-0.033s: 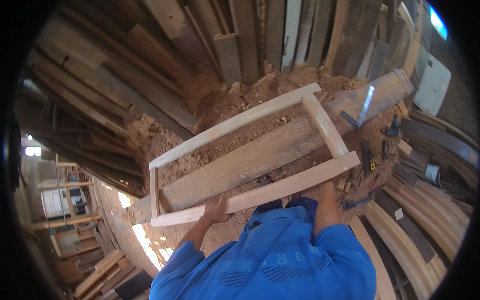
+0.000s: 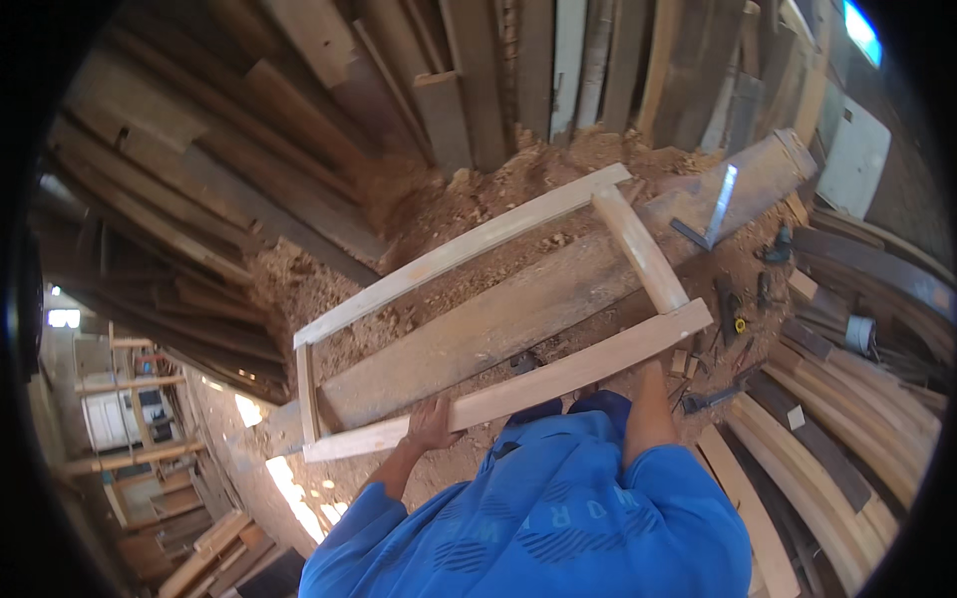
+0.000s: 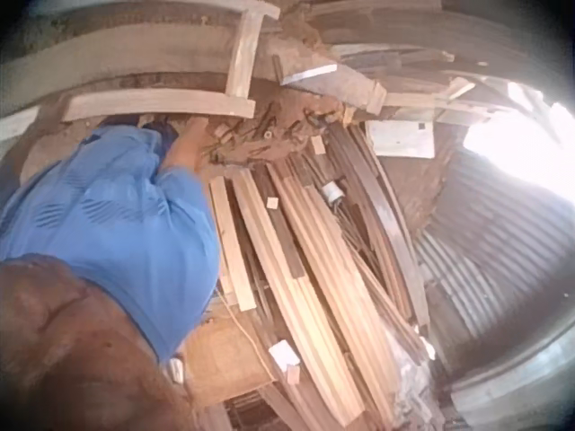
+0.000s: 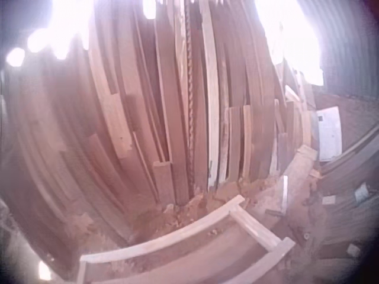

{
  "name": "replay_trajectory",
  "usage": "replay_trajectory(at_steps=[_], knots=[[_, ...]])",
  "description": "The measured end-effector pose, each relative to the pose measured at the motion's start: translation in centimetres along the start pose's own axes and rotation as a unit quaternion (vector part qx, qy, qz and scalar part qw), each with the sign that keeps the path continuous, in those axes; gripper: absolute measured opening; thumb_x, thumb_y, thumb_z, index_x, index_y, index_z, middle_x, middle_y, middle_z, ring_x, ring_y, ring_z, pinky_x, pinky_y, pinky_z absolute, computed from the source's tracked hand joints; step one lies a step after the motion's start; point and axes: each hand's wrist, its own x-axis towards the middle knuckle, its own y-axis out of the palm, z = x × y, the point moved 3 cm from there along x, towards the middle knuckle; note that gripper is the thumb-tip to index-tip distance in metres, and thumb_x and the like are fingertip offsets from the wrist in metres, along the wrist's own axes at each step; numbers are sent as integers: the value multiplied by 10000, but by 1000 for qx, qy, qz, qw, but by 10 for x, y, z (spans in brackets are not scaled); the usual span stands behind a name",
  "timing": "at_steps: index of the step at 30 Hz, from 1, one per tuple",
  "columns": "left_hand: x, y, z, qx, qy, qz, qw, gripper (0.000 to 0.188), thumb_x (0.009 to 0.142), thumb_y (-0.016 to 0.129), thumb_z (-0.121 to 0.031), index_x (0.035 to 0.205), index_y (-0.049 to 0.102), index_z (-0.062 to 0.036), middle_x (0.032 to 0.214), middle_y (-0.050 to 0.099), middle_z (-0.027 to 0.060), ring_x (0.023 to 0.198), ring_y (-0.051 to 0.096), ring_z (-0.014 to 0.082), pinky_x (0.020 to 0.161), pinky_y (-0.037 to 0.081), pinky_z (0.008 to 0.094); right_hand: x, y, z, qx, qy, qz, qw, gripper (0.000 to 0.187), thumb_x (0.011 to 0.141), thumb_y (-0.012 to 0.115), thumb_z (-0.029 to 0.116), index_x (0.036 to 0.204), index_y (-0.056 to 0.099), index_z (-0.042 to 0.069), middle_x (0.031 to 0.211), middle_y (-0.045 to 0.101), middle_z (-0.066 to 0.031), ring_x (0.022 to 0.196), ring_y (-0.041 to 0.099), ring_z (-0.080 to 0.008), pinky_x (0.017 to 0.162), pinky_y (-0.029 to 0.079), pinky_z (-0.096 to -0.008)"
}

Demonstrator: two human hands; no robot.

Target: The person picks up a wooden frame, places it on a workbench, and uses a square and a pencil to mark measurements on the wood.

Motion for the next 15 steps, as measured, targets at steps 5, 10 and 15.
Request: replay_trajectory(at_steps=[5, 10, 15], knots=[[18, 28, -3, 22, -21, 54, 998, 754, 640, 791, -455, 1182, 498, -21, 1115, 575, 242, 1090, 530, 402, 951, 380, 527, -31, -41, -19, -46, 58, -55, 996, 236, 926, 556, 338, 844, 604, 122, 602, 549, -12, 518, 522, -181, 516, 449, -400], [42, 67, 8, 26, -50, 134, 989, 743, 673, 778, -441, 1216, 486, -26, 1196, 554, 225, 1173, 490, 405, 1029, 335, 526, -19, -64, -39, -97, 52, -72, 991, 206, 936, 566, 259, 808, 612, 104, 575, 534, -6, 426, 459, -113, 395, 404, -323], [46, 63, 21, -19, -51, 214, 975, 748, 716, 739, -453, 1270, 457, -39, 1251, 540, 235, 1233, 469, 401, 1045, 351, 509, -49, -36, -19, -34, -1, -85, 996, 211, 945, 549, 203, 800, 611, 63, 574, 530, -18, 399, 453, -113, 349, 391, -289]])
